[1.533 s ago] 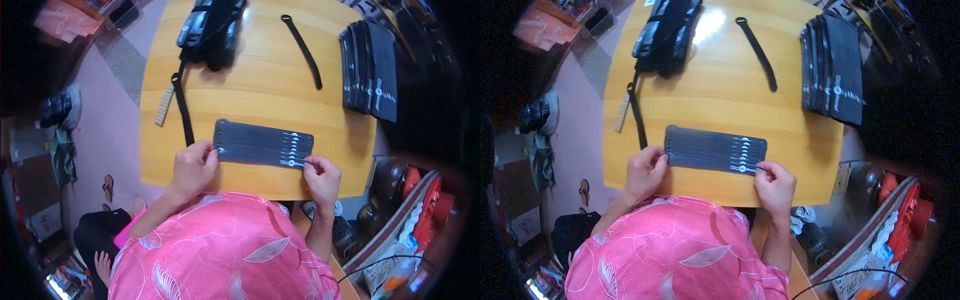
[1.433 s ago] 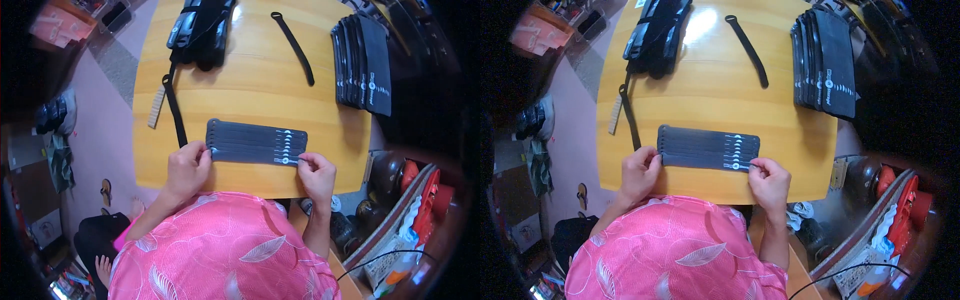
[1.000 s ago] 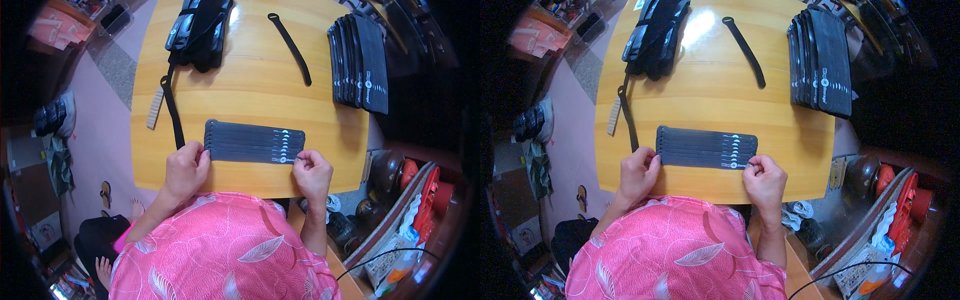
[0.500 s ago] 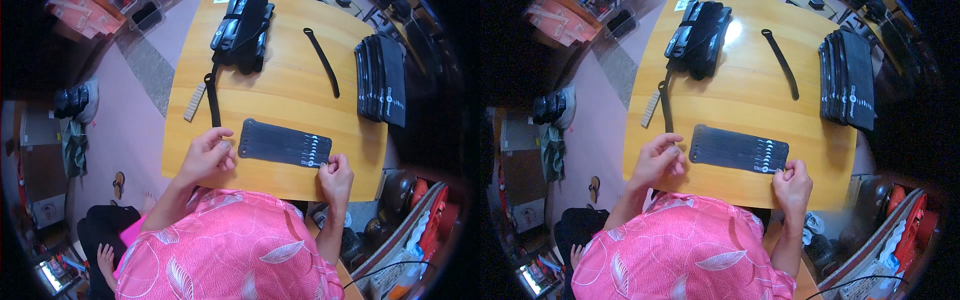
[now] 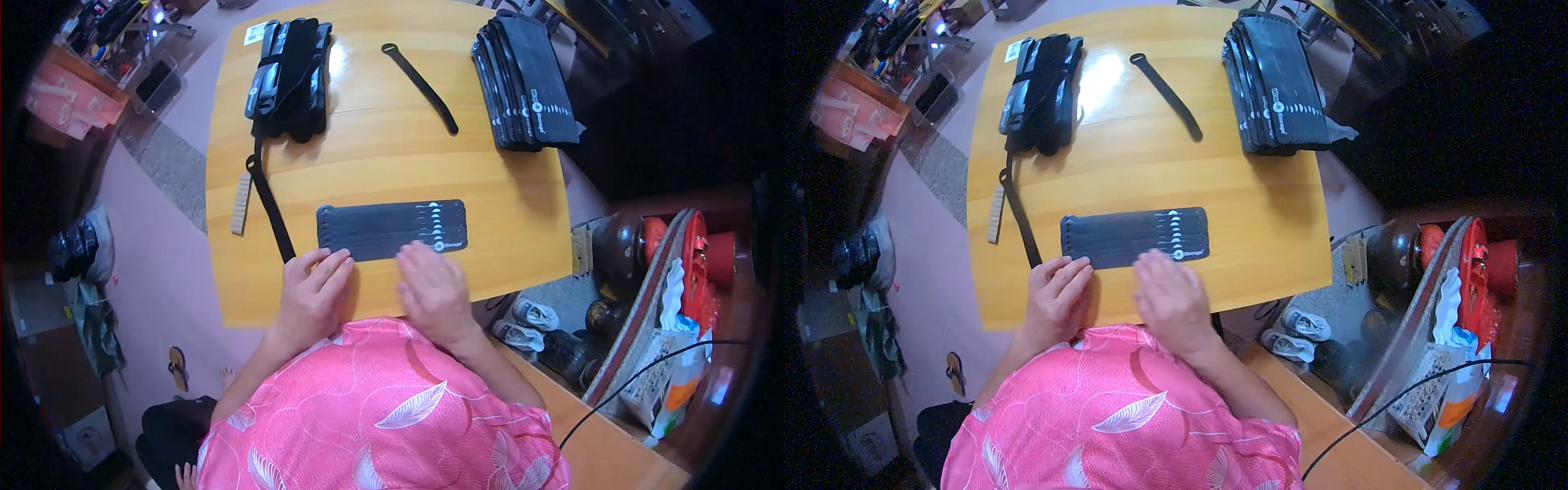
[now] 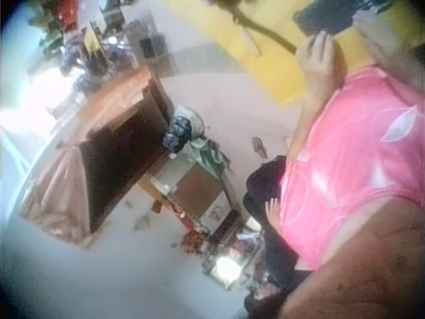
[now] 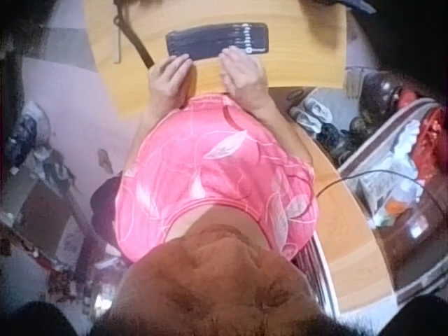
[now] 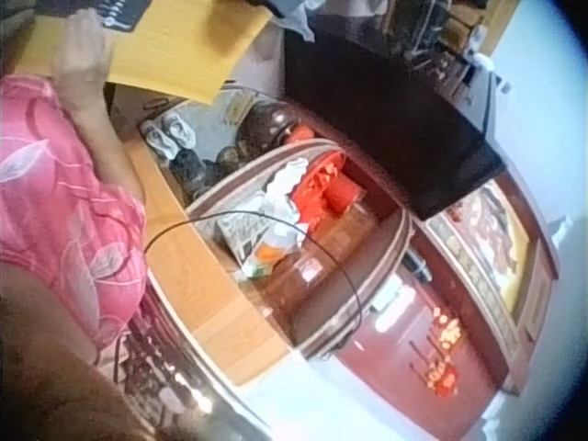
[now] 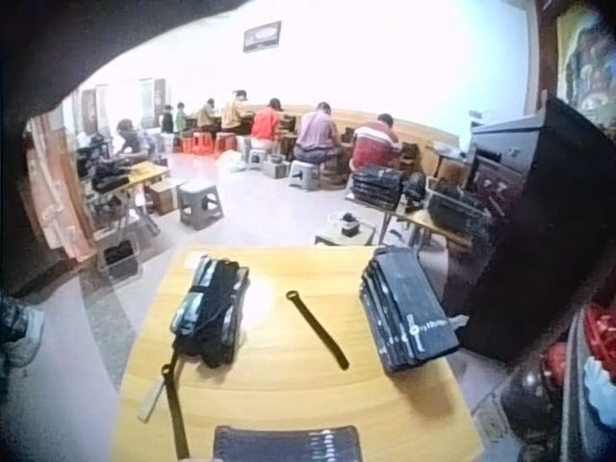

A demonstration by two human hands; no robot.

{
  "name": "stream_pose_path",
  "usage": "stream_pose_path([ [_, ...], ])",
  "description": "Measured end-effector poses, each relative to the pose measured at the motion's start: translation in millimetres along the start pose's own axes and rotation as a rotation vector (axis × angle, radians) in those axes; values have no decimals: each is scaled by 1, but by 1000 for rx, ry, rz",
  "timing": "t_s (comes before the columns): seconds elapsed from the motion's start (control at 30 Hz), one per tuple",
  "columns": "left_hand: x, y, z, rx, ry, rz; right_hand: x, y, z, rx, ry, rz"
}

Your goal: Inspecting and sorting textile straps and components on a workbench in a manufacturing setting.

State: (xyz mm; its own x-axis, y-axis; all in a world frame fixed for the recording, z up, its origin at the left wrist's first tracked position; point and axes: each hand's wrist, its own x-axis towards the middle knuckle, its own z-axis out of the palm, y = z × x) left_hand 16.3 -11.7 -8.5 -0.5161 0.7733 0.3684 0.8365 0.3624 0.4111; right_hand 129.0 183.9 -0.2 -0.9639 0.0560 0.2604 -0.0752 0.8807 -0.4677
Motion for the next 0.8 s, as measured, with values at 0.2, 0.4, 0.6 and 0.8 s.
stream_pose_path([
  [0.2, 4, -4, -2, -47, -32, -41, -26, 26, -15, -198, 57, 260],
  [0.4, 6, -9, -16, -46, -102, -62, -8, 29, -29, 48, 109, 443],
  [0.6, 10, -20, -29, -196, -110, -26, 30, 35, -56, 311, 58, 619],
  [0.8, -7, -35, -25, -156, 113, -105, 128, 93, -26, -166, 286, 170],
])
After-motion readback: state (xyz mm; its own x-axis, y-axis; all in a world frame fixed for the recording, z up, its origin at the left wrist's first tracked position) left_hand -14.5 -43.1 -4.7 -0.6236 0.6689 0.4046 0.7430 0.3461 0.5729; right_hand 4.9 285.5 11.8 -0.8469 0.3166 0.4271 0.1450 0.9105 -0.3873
